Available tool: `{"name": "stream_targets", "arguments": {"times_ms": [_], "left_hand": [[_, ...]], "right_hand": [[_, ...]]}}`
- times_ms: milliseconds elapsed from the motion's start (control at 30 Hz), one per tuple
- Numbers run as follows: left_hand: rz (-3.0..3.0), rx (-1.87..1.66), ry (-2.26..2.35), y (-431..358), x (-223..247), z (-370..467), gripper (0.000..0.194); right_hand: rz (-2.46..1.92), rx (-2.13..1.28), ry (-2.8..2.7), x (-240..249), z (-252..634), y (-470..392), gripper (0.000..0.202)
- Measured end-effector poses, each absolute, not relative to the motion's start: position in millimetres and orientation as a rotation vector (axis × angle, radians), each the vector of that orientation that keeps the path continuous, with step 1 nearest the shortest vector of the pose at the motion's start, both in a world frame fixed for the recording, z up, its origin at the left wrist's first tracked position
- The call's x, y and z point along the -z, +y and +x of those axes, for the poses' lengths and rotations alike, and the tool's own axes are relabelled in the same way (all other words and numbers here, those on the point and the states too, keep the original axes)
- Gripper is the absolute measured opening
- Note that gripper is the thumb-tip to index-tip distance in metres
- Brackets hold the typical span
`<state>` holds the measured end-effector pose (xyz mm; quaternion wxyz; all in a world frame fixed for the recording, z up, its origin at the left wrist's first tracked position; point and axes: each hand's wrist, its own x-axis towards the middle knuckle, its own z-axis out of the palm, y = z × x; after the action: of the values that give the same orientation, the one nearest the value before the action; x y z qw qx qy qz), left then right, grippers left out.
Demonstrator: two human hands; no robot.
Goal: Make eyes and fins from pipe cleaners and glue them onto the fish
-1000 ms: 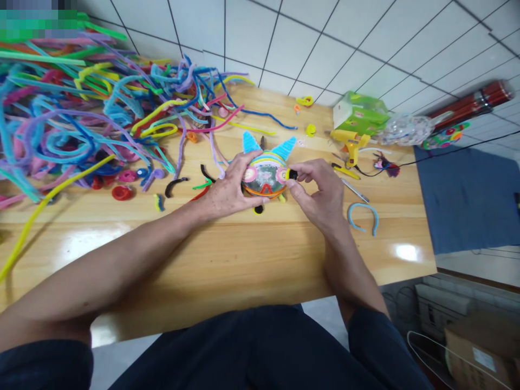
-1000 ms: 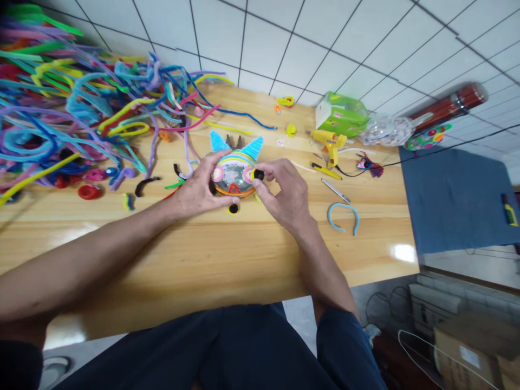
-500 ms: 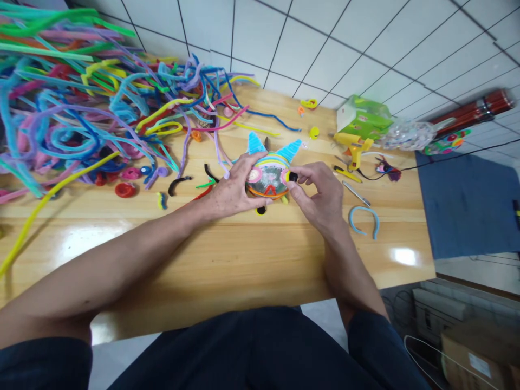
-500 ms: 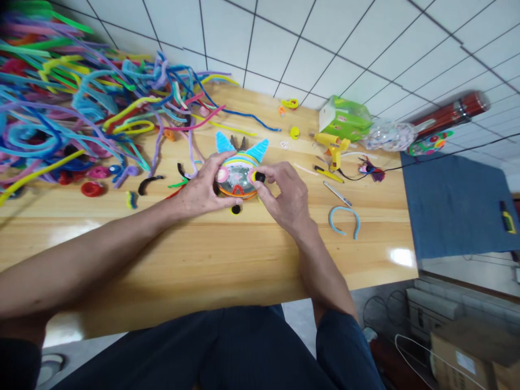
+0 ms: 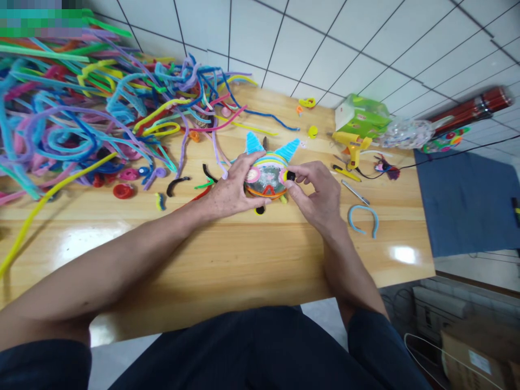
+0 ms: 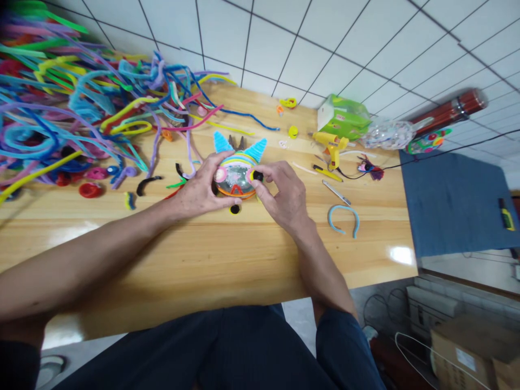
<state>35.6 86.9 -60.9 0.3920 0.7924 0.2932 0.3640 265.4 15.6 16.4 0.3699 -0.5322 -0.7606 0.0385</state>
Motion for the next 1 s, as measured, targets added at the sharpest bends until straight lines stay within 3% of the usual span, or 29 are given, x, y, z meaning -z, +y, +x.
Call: {"name": "stream_targets", "arguments": {"times_ms": [700,1000], "left_hand": [[2.010,-0.962,0.715,86,62,36,0.107],[2.009,-0.920,0.770,86,59,36,0.108]], "right_hand": [[-1.397,-0.124,-1.916,-21,267,12,0.025],[-1.416,-0.134,-1.894,-18,269,14,0.013]]}}
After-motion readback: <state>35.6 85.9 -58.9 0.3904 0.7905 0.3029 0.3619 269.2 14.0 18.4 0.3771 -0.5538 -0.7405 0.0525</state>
